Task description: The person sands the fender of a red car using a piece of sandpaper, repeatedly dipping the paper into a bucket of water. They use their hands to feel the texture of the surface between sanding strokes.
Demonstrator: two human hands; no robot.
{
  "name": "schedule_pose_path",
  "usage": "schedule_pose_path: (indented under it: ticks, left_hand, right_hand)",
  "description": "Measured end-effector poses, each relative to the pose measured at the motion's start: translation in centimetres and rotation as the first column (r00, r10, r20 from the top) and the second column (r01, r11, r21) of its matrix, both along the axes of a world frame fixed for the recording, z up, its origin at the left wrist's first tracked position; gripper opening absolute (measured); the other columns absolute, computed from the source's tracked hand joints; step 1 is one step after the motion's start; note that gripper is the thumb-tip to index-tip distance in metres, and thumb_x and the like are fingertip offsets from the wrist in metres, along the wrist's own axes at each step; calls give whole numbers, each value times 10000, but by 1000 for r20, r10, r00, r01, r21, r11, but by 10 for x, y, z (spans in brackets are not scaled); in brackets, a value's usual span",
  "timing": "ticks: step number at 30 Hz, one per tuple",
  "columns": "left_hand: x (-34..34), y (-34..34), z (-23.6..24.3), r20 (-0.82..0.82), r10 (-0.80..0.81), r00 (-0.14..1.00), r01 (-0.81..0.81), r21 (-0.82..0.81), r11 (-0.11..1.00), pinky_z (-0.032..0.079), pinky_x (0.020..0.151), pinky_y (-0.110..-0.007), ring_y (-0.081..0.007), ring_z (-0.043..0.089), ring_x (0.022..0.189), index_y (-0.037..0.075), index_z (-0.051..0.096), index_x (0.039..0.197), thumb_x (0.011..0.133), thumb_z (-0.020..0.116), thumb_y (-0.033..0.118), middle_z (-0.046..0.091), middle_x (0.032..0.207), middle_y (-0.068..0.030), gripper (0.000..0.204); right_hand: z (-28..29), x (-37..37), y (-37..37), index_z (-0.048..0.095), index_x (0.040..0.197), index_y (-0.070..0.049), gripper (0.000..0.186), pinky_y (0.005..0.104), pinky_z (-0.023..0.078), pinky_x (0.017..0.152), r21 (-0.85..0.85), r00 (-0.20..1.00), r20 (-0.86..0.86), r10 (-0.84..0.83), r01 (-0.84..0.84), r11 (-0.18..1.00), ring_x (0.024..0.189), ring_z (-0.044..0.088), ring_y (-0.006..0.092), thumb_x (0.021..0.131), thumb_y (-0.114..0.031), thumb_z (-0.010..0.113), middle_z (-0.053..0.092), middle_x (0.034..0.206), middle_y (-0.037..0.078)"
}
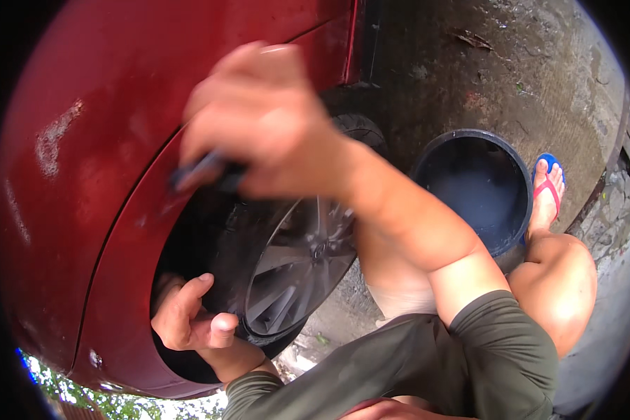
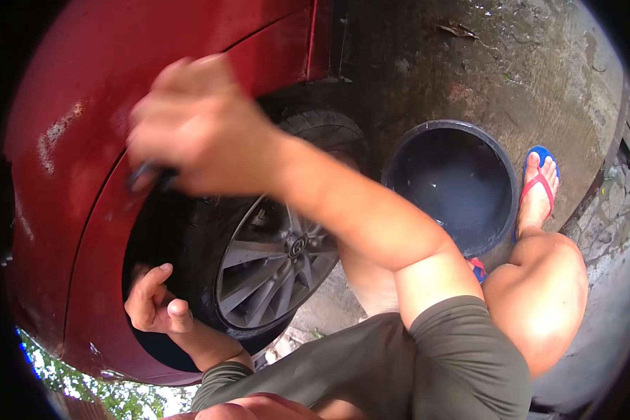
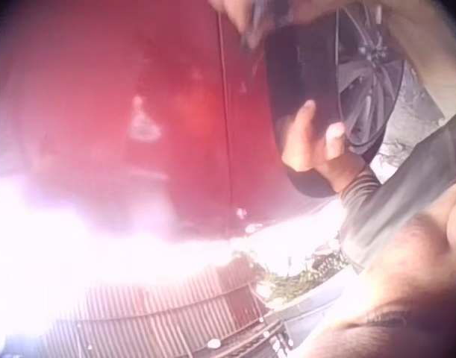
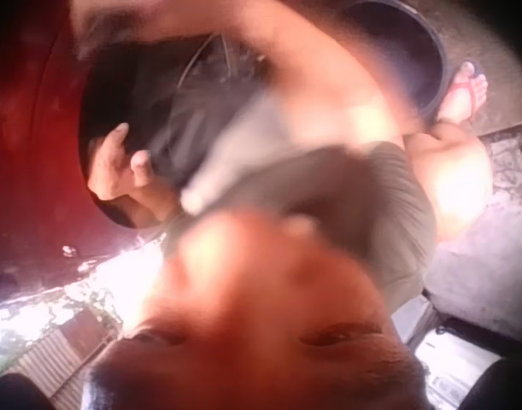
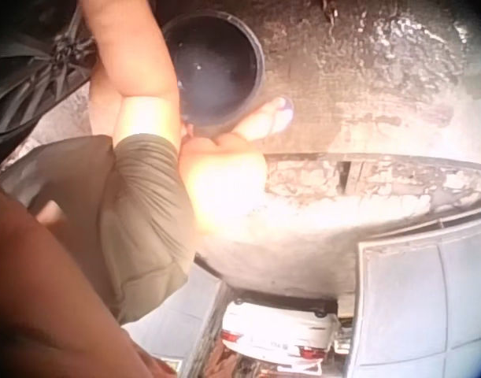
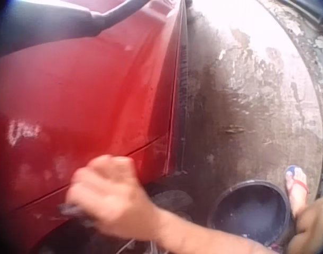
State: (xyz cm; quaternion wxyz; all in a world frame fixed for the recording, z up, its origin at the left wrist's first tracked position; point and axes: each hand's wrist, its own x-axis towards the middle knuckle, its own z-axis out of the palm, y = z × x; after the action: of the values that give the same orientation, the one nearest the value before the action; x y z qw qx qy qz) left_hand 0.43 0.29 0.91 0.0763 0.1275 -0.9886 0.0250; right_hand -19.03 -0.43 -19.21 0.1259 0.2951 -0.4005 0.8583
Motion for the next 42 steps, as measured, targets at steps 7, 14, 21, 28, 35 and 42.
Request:
schedule_pose_path:
  ticks: [7,14,21,28,35,42]
  left_hand:
    - [-3,-4,-9,-66,-32,997,32,8,999,174,514,-271,-59,257,496,-80,750,949,866,756,652,283,567,70,737]
    - [-2,-10,-5,-70,-2,998,4,38,999,172,523,-262,-50,261,514,-86,747,967,881,740,660,303,580,77,751]
    - [7,-9,4,-62,75,995,-75,9,997,161,528,-245,-30,244,530,-111,727,968,900,739,637,355,608,70,752]
    - [4,-9,-5,-71,122,990,-120,25,992,178,545,-246,-35,247,551,-104,727,976,901,729,653,367,615,64,760]
    - [5,-3,-2,-90,144,986,-142,20,990,176,548,-249,-33,247,555,-108,725,1002,903,731,642,367,614,68,757]
    - [2,-5,1,-92,120,988,-116,48,992,179,555,-251,-37,249,552,-114,724,1014,905,739,627,346,615,72,749]
  right_hand:
    - [5,5,0,653,836,-246,284,419,402,871,-4,998,-33,-58,58,998,911,646,178,630,-133,813,664,896,-85]
    - [-72,-27,9,687,795,-212,258,363,399,826,133,988,114,-106,91,987,941,662,178,646,-182,896,695,819,-59]
    - [-90,-22,1,687,762,-185,239,373,392,819,223,973,173,-150,110,969,835,625,192,737,-316,885,665,744,-69]
    - [-20,3,-4,683,836,-217,242,406,366,839,40,985,144,-95,90,995,895,641,187,694,-242,877,668,872,-65]
    - [15,3,13,713,817,-207,186,374,442,840,93,996,1,-88,87,992,847,677,175,768,-222,892,713,837,-47]
    - [-38,-9,4,719,816,-199,171,369,415,863,92,979,173,-111,96,991,936,662,160,752,-133,863,716,880,-36]
